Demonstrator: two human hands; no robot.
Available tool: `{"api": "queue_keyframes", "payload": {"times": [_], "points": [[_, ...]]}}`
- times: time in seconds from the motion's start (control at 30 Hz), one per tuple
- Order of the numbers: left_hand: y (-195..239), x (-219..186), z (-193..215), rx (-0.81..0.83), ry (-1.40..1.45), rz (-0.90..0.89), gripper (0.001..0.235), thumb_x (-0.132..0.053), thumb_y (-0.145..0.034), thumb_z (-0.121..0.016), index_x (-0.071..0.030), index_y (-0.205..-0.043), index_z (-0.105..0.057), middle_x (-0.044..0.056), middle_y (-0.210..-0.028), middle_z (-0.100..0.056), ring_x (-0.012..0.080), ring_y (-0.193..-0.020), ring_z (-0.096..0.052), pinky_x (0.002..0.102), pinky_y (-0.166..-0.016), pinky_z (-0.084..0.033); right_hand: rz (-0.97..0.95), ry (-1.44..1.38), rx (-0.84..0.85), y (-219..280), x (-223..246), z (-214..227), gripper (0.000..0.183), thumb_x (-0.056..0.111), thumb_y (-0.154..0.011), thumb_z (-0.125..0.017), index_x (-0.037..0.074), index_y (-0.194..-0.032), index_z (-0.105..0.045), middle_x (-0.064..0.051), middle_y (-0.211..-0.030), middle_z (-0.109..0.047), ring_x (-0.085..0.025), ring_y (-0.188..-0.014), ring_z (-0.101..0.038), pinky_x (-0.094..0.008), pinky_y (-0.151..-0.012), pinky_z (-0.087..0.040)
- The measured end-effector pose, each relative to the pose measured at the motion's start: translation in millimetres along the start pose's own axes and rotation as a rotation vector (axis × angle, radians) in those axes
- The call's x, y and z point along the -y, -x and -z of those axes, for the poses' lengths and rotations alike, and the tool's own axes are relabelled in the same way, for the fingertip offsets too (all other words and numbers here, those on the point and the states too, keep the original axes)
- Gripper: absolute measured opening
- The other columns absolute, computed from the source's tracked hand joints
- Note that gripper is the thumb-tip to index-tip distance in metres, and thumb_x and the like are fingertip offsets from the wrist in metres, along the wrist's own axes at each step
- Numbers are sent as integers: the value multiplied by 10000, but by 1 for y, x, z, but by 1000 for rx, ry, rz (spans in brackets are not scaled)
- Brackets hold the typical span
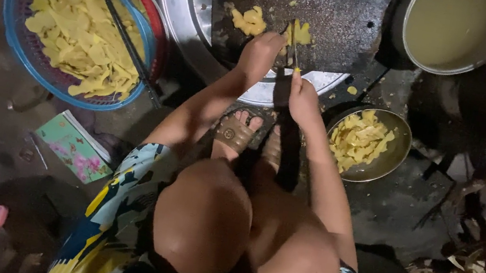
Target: Slicing ginger roots into thin pieces using a knife on a cutting board.
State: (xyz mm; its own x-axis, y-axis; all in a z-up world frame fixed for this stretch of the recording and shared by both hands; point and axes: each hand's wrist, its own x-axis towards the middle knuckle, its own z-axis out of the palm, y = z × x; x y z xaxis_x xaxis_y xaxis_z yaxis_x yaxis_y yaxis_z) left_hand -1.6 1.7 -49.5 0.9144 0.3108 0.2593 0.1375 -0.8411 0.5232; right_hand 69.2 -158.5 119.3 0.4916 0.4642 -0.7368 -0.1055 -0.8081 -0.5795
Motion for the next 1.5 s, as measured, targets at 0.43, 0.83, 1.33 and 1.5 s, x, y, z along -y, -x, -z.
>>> {"api": "queue_keyframes", "payload": {"times": [0.43,0.83,1.33,1.5], "points": [[-20,-21,32,-1,271,102,121,-11,-975,-630,-25,-857,-654,81,-772,-586,219,-688,-554,363,-574,-406,75,27,-32,-27,-17,-10,572,564,-1070,-190,136,-718,-328,-47,-650,-335,-194,-613,-341,-367,-608,-223],[-26,-29,66,151,343,187,179,-79,-1039,-546,-5,-927,-664,114,-881,-622,255,-814,-593,370,-649,-443,90,91,-193,-48,-49,-44,617,523,-1066,-250,16,-882,-548,-253,-806,-600,-468,-753,-568,-518,-647,-379],[-30,-31,65,237,355,378,367,-218,-1014,-635,37,-1279,-641,188,-1106,-678,339,-1014,-671,406,-777,-536,-11,-472,-20,-19,-20,-1,568,637,-1017,-250,172,-743,-426,51,-519,-338,-91,-391,-327,-266,-381,-269],[-32,-31,73,232,299,290,308,-125,-1010,-665,28,-1277,-663,154,-988,-696,292,-881,-678,369,-657,-521,64,-449,-26,-16,-12,-8,575,631,-1020,-249,171,-727,-432,48,-506,-344,-87,-378,-334,-257,-384,-257]]}}
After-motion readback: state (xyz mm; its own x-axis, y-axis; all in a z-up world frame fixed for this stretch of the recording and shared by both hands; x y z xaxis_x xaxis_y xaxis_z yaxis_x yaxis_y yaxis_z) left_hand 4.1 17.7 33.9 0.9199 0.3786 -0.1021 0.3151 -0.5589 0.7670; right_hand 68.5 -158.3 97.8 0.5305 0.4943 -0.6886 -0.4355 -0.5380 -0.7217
